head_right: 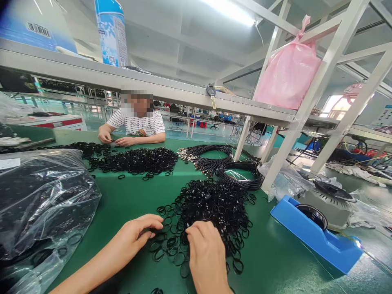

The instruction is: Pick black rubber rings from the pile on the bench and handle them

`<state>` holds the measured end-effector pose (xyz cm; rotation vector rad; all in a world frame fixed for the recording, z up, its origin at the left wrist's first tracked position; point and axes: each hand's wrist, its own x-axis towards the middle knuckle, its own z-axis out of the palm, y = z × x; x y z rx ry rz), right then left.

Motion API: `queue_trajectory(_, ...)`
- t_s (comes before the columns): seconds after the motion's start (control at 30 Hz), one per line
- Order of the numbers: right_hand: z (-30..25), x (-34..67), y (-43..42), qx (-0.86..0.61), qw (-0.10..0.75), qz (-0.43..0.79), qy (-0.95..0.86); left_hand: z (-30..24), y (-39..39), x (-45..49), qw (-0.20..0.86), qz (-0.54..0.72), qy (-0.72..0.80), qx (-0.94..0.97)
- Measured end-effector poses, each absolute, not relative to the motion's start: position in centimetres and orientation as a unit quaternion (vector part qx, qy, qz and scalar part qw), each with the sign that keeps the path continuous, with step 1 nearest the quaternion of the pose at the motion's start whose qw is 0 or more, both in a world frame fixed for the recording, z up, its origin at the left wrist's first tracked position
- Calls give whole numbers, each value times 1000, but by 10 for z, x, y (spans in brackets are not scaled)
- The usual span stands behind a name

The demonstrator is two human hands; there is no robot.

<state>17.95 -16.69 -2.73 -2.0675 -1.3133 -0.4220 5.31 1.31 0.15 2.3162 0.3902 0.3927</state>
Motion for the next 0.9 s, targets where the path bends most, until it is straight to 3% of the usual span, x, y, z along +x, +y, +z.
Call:
queue_trajectory(0.17, -35, 163, -149, -770, 234, -160, -571, -8, 21, 51, 358, 147, 175, 905)
queue_trajectory(0.33, -33, 168, -152, -791, 284, -170, -514, 2, 26, 49, 352, 151, 178, 907)
queue_trajectory(0.43, -32, 162, -154, -764, 260, -149, -571, 12, 35, 45, 350, 143, 189, 906)
queue_trajectory(0.6, -47, 156, -144, -700, 212, -131, -670, 35, 49, 25, 357, 55, 188, 913)
queue_trajectory(0.9, -42, 200, -163, -793, 192, -233, -530, 37, 62, -1, 301, -129, 198, 924)
